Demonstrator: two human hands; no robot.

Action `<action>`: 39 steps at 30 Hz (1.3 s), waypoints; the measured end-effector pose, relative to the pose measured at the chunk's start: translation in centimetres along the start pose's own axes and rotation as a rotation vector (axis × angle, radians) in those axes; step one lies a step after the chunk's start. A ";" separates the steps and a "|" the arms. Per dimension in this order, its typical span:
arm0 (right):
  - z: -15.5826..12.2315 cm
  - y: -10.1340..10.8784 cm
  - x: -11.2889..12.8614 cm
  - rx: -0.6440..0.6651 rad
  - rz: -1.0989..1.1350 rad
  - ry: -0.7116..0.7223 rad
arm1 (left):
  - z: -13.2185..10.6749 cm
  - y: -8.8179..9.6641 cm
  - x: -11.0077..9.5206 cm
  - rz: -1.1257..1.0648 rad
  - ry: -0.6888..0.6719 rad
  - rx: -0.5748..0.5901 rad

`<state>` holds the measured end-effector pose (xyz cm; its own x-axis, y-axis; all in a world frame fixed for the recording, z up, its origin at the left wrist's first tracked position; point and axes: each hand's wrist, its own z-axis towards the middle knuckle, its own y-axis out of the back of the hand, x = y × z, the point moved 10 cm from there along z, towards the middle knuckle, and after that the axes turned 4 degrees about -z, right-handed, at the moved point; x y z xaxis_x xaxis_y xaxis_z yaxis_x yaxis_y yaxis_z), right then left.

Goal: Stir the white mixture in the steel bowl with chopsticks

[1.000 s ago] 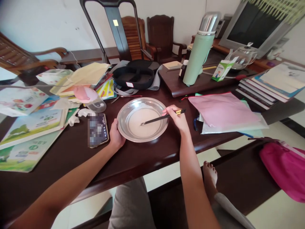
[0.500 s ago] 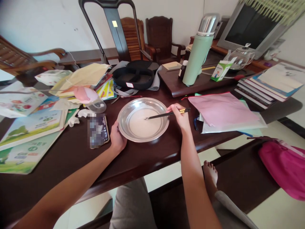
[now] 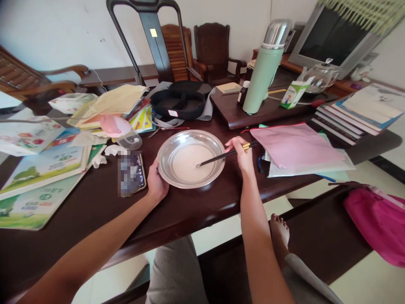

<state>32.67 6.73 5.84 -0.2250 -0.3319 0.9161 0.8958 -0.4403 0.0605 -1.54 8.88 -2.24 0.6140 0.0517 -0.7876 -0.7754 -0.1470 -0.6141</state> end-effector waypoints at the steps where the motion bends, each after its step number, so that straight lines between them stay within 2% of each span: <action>1: -0.1 -0.7 0.0 0.058 0.000 -0.009 | 0.0 0.0 0.0 0.002 0.001 -0.004; 2: -0.2 -1.4 0.0 0.119 -0.013 -0.016 | 0.0 0.0 -0.1 0.005 0.002 -0.008; 4: -0.3 -1.8 0.3 0.156 -0.044 -0.002 | 0.0 0.0 -0.1 0.011 0.003 -0.009; 9: 0.0 0.6 0.4 -0.041 -0.020 0.030 | -0.1 0.0 -0.1 0.014 0.011 -0.006; 11: -0.1 0.0 0.2 0.016 -0.001 0.009 | -0.1 0.1 0.0 0.014 0.016 -0.011; 13: -0.3 -1.4 0.2 0.133 -0.019 -0.010 | -0.1 0.2 0.1 0.010 0.019 -0.015; 15: -0.4 -2.0 0.5 0.178 -0.051 0.005 | 0.0 0.2 0.1 0.002 0.024 -0.014; 19: 0.0 -0.1 0.6 0.014 -0.054 0.030 | 0.0 -0.1 0.1 0.002 0.021 -0.004; 21: 0.0 0.2 0.4 -0.011 -0.025 0.017 | -0.1 -0.1 -0.1 0.006 0.009 -0.007; 25: -0.4 -1.8 0.4 0.168 -0.029 0.002 | -0.1 0.0 -0.1 0.010 0.008 -0.014; 26: -0.4 -2.0 0.6 0.176 -0.045 0.013 | -0.1 0.1 -0.1 0.012 0.009 -0.016; 31: -0.1 0.5 0.7 -0.032 -0.029 0.040 | 0.0 0.1 -0.1 0.031 0.005 -0.015; 33: -0.2 0.0 0.4 0.014 -0.012 0.020 | 0.0 0.1 -0.1 0.034 0.003 -0.018; 36: -0.5 -2.0 0.3 0.189 -0.030 -0.003 | 0.1 0.2 0.0 0.028 0.002 -0.028; 38: -0.4 -2.1 0.5 0.188 -0.041 0.014 | 0.1 0.2 0.0 0.022 0.000 -0.029; 39: -0.3 -1.6 0.6 0.141 -0.038 0.022 | 0.1 0.2 0.0 0.021 0.000 -0.027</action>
<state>30.99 7.01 6.16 -0.2667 -0.3359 0.9034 0.9311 -0.3319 0.1515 -1.69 8.91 -2.31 0.5975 0.0479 -0.8005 -0.7840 -0.1749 -0.5956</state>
